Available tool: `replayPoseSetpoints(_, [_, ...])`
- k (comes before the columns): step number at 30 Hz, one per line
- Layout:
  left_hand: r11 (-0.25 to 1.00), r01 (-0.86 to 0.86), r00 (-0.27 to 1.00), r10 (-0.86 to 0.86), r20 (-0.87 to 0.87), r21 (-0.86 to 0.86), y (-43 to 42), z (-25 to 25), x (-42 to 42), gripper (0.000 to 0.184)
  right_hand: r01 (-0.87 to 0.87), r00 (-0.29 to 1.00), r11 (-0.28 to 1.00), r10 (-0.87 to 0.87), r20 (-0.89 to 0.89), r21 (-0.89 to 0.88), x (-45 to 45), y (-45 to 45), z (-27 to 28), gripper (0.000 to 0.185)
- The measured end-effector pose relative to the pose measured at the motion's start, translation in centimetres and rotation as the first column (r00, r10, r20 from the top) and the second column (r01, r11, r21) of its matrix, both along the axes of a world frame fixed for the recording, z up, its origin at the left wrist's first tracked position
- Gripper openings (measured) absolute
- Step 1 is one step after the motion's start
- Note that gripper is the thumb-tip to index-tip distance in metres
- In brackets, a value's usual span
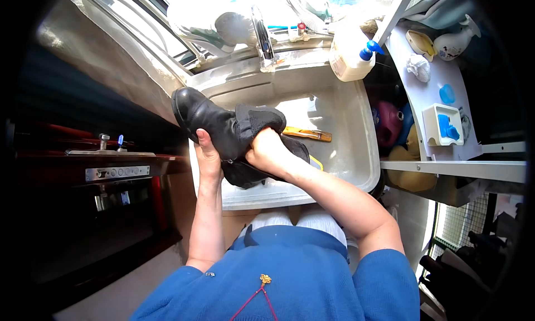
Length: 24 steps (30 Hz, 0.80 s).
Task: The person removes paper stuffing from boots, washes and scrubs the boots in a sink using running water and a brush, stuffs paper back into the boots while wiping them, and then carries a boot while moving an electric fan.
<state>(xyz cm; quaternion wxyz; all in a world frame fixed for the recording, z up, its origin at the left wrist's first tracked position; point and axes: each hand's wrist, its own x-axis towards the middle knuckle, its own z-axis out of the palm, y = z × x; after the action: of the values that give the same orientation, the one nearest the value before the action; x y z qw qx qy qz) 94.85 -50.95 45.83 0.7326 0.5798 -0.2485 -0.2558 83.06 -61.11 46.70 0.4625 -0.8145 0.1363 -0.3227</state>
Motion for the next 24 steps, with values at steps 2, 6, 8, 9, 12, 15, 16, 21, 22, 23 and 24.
replayPoseSetpoints(2, [1.0, -0.007, 0.996, 0.005, 0.088, 0.021, 0.4, 0.0, 1.2, 0.079, -0.178, 0.886, 0.97, 0.085, -0.456, -0.165, -1.5, -0.2, -1.1, 0.016])
replayPoseSetpoints(6, [0.998, 0.032, 0.998, -0.035, 0.055, 0.049, 1.3, -0.5, 2.6, 0.078, -0.345, 0.746, 0.896, 0.081, -0.661, -0.281, -3.7, -1.4, 1.4, 0.014])
replayPoseSetpoints(8, [0.994, 0.079, 0.99, -0.087, 0.107, 0.075, 2.0, 1.3, 3.8, 0.073, -0.203, 0.776, 0.966, 0.057, -0.628, -0.162, -5.6, -3.7, 5.5, 0.015])
replayPoseSetpoints(9, [0.988, 0.117, 0.98, -0.132, 0.15, 0.104, 2.4, 1.5, 4.7, 0.072, -0.14, 0.749, 0.99, 0.114, -0.653, 0.013, -6.2, -4.8, 6.5, 0.017])
replayPoseSetpoints(12, [0.985, 0.143, 0.99, -0.143, 0.002, 0.093, 3.0, 1.3, 3.7, 0.072, -0.189, 0.691, 0.934, 0.347, -0.635, 0.304, -7.0, -5.4, 4.7, 0.017])
replayPoseSetpoints(15, [0.993, 0.104, 0.985, -0.096, -0.142, 0.051, 2.8, 0.8, 2.7, 0.072, -0.049, 0.655, 0.991, -0.061, -0.753, -0.122, -7.5, -5.1, 2.6, 0.017])
replayPoseSetpoints(16, [0.995, 0.07, 0.995, -0.065, -0.075, 0.07, 2.9, 0.8, 2.8, 0.073, -0.059, 0.7, 0.98, -0.095, -0.708, -0.19, -8.1, -5.1, 2.2, 0.016])
replayPoseSetpoints(21, [0.989, 0.091, 0.996, -0.092, 0.008, 0.113, 4.7, 0.8, 6.1, 0.077, -0.002, 0.705, 0.996, 0.063, -0.707, 0.087, -11.9, -5.9, 2.4, 0.015])
replayPoseSetpoints(22, [0.989, 0.09, 0.996, -0.091, 0.01, 0.115, 4.9, 0.6, 6.0, 0.077, 0.017, 0.784, 0.983, 0.102, -0.612, 0.185, -12.0, -5.9, 1.9, 0.015])
replayPoseSetpoints(23, [0.991, 0.082, 0.996, -0.079, -0.028, 0.108, 4.9, 0.4, 5.7, 0.077, 0.028, 0.854, 0.959, 0.124, -0.506, 0.284, -12.3, -5.9, 1.7, 0.015])
replayPoseSetpoints(24, [0.993, 0.073, 0.996, -0.067, -0.065, 0.096, 4.7, 0.3, 5.5, 0.078, -0.02, 0.799, 0.965, 0.173, -0.576, 0.261, -12.6, -6.4, 2.0, 0.02])
